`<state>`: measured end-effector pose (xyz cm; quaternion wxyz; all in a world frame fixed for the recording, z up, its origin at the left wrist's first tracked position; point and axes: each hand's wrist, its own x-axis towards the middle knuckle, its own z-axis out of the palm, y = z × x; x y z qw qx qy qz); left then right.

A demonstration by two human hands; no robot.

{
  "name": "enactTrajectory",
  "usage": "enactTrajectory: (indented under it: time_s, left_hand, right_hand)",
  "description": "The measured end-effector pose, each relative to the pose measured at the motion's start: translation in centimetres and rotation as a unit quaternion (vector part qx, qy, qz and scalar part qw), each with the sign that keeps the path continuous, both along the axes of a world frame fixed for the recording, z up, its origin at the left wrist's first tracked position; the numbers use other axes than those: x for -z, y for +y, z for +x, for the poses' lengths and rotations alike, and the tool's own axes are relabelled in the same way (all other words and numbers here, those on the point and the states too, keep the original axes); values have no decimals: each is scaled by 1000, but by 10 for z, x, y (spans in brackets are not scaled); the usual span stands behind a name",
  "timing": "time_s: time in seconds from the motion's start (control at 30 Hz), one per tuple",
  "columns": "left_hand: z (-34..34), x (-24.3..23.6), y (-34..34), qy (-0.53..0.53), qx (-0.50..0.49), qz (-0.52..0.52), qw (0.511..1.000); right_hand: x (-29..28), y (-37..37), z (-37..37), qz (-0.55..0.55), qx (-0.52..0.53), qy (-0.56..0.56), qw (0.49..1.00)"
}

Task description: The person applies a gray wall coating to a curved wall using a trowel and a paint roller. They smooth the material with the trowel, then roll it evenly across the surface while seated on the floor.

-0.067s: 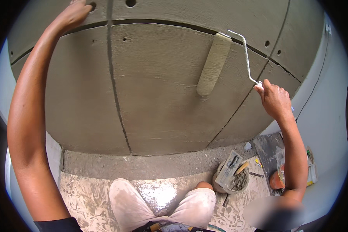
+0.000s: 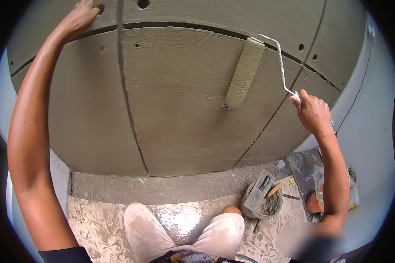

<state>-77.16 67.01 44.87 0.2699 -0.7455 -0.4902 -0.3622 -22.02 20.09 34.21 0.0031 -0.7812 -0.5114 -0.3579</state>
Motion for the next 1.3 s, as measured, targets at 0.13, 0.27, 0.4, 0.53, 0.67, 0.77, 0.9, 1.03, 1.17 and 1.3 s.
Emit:
enactTrajectory:
  time_s: [0.13, 0.27, 0.4, 0.53, 0.67, 0.77, 0.9, 1.03, 1.17, 1.3]
  left_hand:
    - [32, 14, -42, -54, 74, -52, 994]
    - [22, 0, -56, -54, 57, -63, 995]
    - [12, -7, -53, -29, 47, -64, 996]
    - [7, -3, -49, -46, 77, -68, 994]
    - [16, -1, -53, -53, 81, -62, 993]
    - [21, 5, -55, -73, 90, -52, 992]
    - [19, 4, -44, -66, 91, -44, 993]
    - [-12, -1, -8, -31, 51, -14, 998]
    - [-7, -4, 12, -37, 63, -26, 997]
    - [-5, -4, 29, 8, 9, -41, 999]
  right_hand:
    - [6, -23, 52, 0, 36, 3, 999]
    - [7, -39, 93, 8, 53, 14, 998]
    - [5, -54, 128, 16, 88, 20, 996]
    - [5, -68, 164, 11, 103, 19, 994]
    - [8, -73, 166, 16, 88, 26, 996]
    - [14, -56, 151, 17, 64, 52, 996]
    - [25, -19, 108, 30, 1, 43, 999]
    - [21, 27, 41, 31, -50, 9, 998]
    - [8, 61, -18, 12, -104, 18, 994]
    - [6, 91, -81, 4, -171, 78, 982]
